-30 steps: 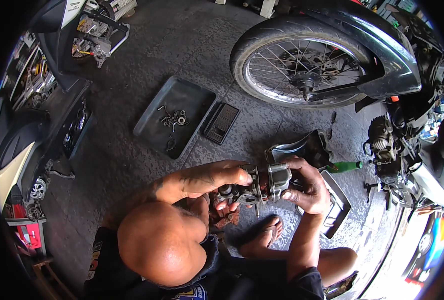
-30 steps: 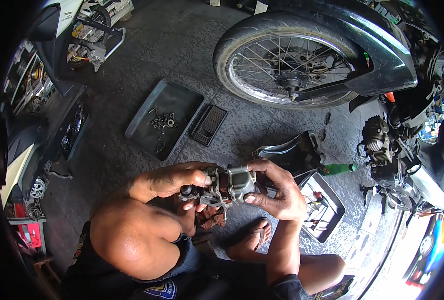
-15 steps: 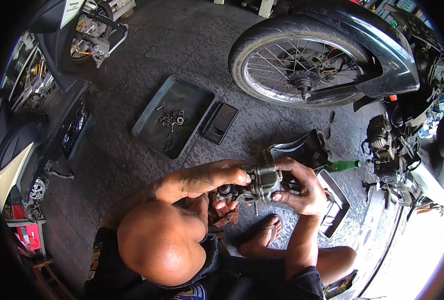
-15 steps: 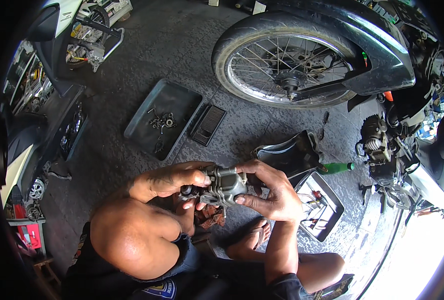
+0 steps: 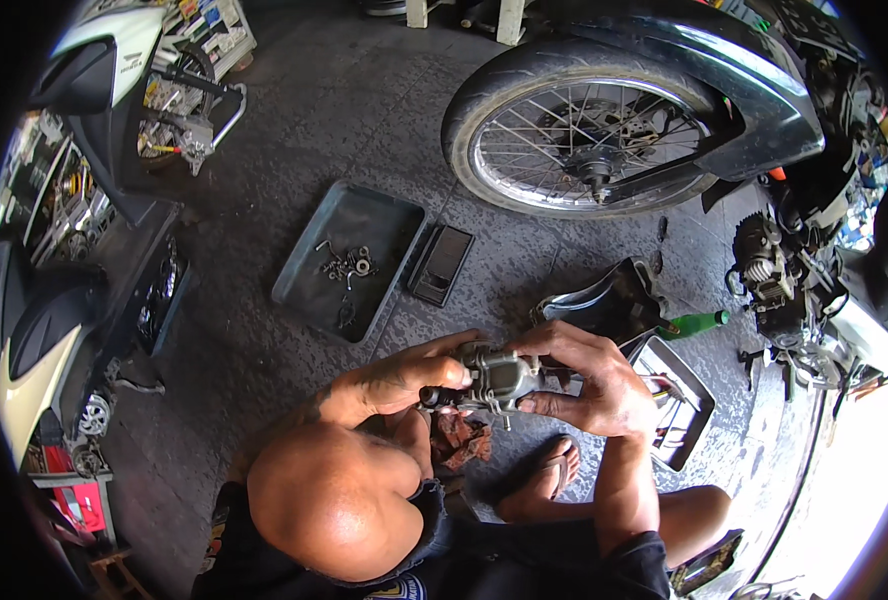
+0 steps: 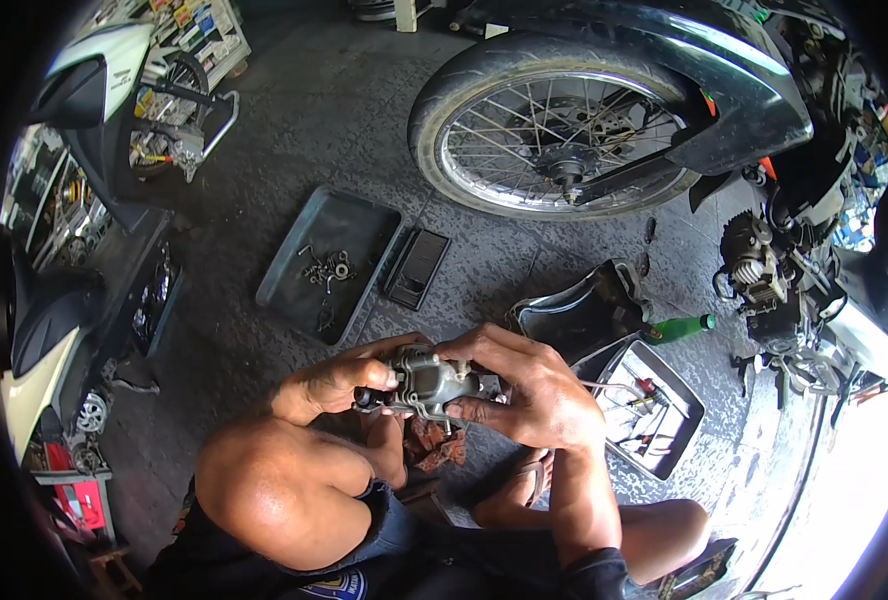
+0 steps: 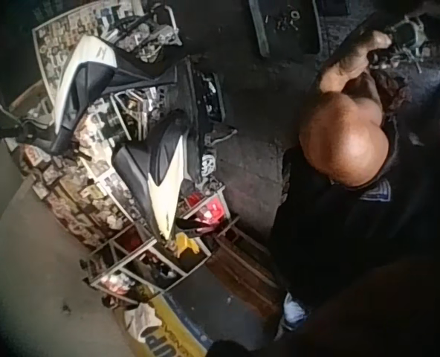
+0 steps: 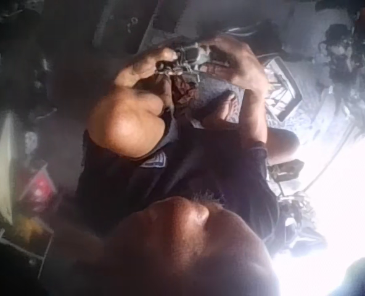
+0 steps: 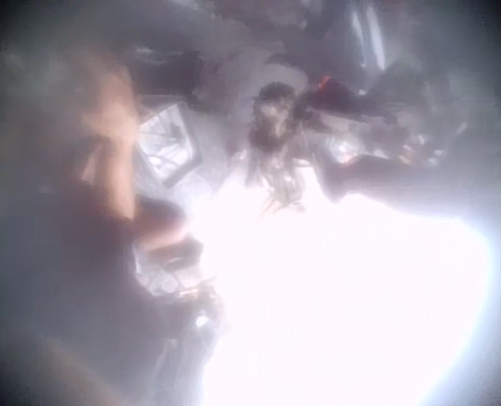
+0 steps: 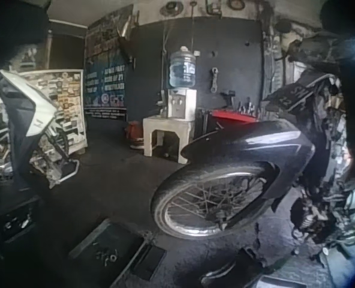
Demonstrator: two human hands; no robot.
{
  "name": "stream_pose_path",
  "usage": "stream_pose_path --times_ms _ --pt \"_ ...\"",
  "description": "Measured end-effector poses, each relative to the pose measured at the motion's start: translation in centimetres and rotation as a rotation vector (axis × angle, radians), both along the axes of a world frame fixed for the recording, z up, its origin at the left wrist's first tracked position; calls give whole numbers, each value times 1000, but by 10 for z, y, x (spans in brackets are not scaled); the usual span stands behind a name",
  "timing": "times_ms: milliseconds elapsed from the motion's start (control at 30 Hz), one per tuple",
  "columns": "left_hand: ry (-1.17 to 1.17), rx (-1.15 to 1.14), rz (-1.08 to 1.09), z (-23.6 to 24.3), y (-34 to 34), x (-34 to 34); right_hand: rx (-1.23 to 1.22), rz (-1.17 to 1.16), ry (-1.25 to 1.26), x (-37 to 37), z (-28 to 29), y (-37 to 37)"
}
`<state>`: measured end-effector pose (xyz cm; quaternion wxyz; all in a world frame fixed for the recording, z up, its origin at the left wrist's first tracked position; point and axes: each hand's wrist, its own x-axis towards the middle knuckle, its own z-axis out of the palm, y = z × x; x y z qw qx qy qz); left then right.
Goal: The person cleans a motorcycle carburetor by hand, removing a thin wire gasket, wiping the internal bowl and components with a cloth, and reassembling the two halves of the carburetor body.
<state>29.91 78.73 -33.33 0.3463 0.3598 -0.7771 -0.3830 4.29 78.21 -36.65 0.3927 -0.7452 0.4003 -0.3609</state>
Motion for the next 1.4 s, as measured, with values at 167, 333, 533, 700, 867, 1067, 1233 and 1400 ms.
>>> stream_pose_path --times_ms 167,333,533,700,867,1067,1233,1400 --pt "-281 -325 254 -2 22 -14 -14 41 234 3 27 -8" --pt "-31 629 93 -16 14 -9 -146 124 473 12 53 -19" --pt "796 1058 -359 -105 -69 2 -320 2 644 43 61 -30" --pt "934 707 -132 -119 -67 25 -405 -374 140 60 53 -11" --pt "866 328 -43 -122 -72 10 349 -455 -636 89 -52 18" --pt "467 -78 -109 -152 -75 22 345 -480 -863 151 -69 1" --pt "186 53 -150 -142 -70 38 468 -565 -1115 158 -73 -4" --pt "347 694 -92 -142 -57 35 365 -712 -996 155 -98 -11"
